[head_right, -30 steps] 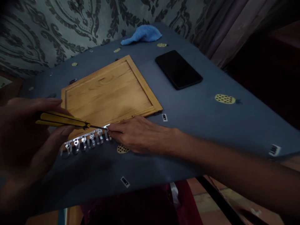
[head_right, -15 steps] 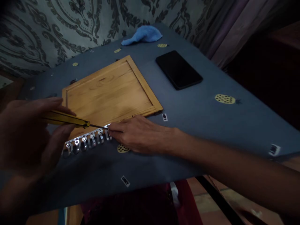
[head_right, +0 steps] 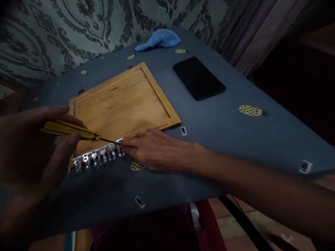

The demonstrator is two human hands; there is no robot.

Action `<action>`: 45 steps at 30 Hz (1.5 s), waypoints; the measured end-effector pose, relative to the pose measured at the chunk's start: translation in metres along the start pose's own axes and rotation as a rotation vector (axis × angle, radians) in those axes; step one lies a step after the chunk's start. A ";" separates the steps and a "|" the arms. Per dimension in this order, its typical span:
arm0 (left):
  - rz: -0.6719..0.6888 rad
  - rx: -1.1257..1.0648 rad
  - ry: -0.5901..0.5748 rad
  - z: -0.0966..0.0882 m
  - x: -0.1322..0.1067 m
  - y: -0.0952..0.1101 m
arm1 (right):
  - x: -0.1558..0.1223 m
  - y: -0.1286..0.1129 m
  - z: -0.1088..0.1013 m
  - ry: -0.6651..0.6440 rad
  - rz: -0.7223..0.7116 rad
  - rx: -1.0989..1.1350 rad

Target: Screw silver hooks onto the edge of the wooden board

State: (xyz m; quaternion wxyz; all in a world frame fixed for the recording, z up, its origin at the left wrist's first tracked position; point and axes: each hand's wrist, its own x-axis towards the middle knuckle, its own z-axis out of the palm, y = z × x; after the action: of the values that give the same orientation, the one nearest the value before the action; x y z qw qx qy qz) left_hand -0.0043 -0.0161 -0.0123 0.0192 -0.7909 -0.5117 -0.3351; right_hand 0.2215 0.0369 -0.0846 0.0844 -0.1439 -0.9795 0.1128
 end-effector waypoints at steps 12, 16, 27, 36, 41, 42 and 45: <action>0.001 -0.156 -0.019 -0.002 0.001 0.002 | -0.001 0.001 0.001 0.027 -0.018 0.018; 0.072 0.082 0.006 0.000 0.001 -0.001 | -0.002 0.001 0.002 0.038 -0.016 0.029; -0.044 -0.104 -0.062 -0.006 0.002 0.004 | -0.001 0.001 0.000 0.022 -0.017 0.012; -0.001 -0.023 -0.033 -0.008 0.003 0.004 | -0.001 0.000 -0.001 0.020 -0.012 0.005; -0.115 -0.186 -0.015 -0.012 0.003 0.009 | -0.002 0.001 0.000 0.034 -0.016 0.025; -0.137 -0.190 -0.002 -0.012 0.003 0.010 | -0.002 0.001 0.001 0.037 -0.018 0.027; -0.204 -0.166 -0.005 -0.013 0.003 0.012 | -0.002 0.001 0.001 0.049 -0.018 0.033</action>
State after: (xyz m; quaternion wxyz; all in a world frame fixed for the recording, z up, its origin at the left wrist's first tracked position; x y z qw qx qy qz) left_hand 0.0000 -0.0244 0.0036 -0.0821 -0.7344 -0.5601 -0.3745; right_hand 0.2233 0.0373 -0.0860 0.1115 -0.1363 -0.9765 0.1245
